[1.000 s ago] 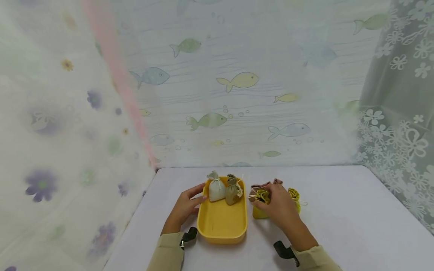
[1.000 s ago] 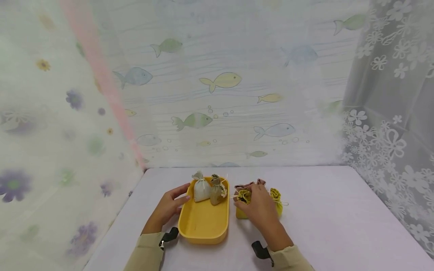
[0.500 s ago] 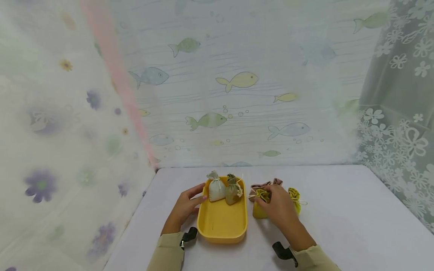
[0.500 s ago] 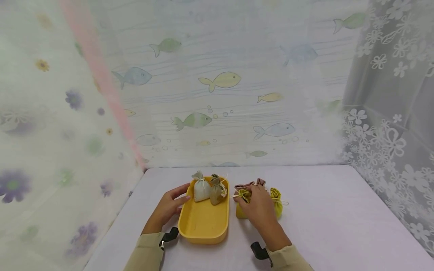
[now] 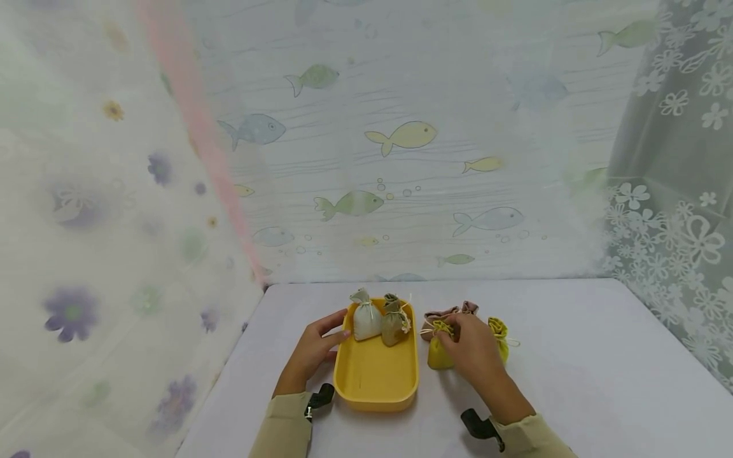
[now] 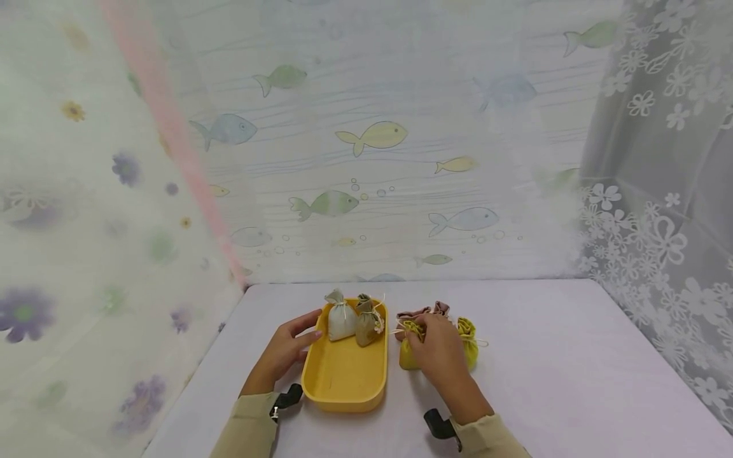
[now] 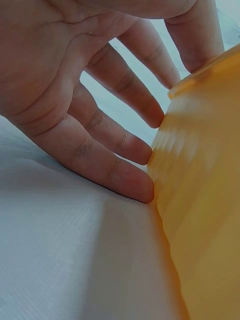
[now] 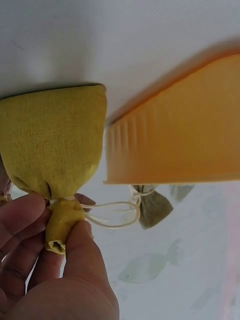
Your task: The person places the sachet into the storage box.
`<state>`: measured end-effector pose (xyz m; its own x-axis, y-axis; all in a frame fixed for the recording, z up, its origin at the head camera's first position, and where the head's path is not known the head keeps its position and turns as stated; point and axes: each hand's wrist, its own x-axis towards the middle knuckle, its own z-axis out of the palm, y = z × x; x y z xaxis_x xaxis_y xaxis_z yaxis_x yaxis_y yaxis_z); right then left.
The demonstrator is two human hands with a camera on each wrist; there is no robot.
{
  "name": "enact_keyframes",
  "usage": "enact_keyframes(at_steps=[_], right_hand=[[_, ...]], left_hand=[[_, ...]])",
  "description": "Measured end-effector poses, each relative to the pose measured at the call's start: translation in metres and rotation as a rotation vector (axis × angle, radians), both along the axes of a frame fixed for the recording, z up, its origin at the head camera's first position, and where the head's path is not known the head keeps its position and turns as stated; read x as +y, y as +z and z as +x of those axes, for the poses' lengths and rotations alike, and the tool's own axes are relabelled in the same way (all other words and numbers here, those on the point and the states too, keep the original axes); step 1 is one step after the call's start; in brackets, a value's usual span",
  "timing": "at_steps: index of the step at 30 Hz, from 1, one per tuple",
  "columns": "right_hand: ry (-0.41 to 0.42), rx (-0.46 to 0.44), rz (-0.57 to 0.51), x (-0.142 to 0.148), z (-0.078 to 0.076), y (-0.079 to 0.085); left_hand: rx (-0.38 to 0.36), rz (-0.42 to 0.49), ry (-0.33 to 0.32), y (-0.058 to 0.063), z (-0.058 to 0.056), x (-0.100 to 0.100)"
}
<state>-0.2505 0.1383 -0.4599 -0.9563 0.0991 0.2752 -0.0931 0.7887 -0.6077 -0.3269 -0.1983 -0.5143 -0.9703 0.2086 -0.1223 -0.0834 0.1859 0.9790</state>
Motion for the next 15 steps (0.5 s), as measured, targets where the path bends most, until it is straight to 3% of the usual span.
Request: enact_keyframes(at_steps=[15], right_hand=[[-0.011,-0.022,-0.036,0.0006,0.0013,0.0034]], left_hand=[[0.007,-0.010,0.001,0.0025,0.0020,0.0011]])
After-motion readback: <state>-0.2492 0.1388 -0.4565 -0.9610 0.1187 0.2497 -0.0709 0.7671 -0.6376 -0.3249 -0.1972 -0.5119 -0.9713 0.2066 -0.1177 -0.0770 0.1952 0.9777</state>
